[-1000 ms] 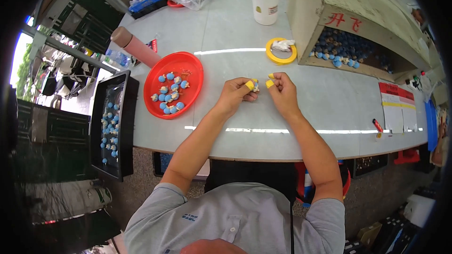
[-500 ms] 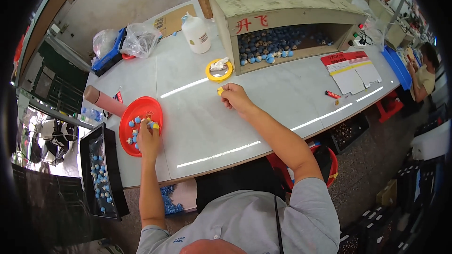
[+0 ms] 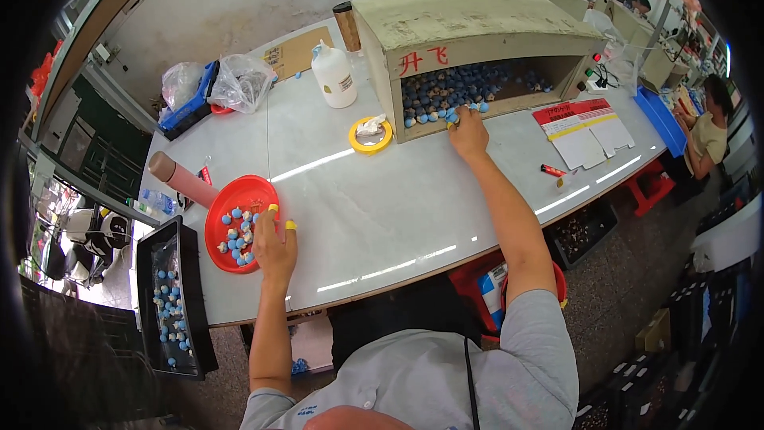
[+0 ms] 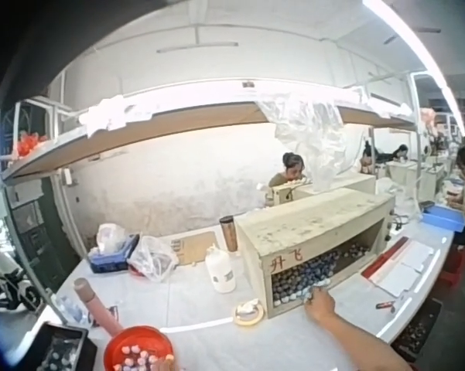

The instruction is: The person assembles figurines by taking components from a storage box, applying adhesive to the pieces using a glue bottle, and pressing the parts together by hand.

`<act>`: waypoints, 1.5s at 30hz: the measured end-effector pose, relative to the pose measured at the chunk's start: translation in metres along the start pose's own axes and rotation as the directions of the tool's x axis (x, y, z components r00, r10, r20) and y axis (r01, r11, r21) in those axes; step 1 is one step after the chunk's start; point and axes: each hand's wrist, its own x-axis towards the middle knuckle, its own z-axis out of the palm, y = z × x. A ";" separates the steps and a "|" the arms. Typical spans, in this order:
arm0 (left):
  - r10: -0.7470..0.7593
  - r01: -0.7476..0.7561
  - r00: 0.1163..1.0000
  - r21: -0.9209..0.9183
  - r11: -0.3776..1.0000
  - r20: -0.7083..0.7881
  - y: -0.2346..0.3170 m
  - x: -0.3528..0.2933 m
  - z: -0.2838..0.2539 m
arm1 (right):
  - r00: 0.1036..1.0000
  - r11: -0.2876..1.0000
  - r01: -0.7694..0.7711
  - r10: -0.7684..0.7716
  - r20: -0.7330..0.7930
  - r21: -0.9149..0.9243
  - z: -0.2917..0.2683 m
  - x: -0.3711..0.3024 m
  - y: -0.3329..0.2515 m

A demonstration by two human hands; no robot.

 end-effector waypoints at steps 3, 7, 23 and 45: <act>0.002 0.006 0.998 -0.138 0.990 0.059 0.012 -0.003 0.009 | 1.000 1.000 -0.017 0.017 0.011 0.017 0.004 -0.001 0.004; 0.016 0.011 0.993 -0.232 0.973 0.117 0.023 -0.003 0.020 | 0.993 0.988 0.039 -0.021 -0.119 0.150 0.010 -0.024 0.013; -0.136 0.835 0.524 -0.476 0.278 0.841 0.072 0.015 0.088 | 0.775 0.752 0.421 -0.589 0.230 0.508 -0.046 -0.175 -0.092; -0.023 0.929 0.368 -0.369 -0.012 0.929 0.028 0.024 0.079 | 0.750 0.889 -0.447 0.431 -0.501 0.096 -0.105 -0.108 0.162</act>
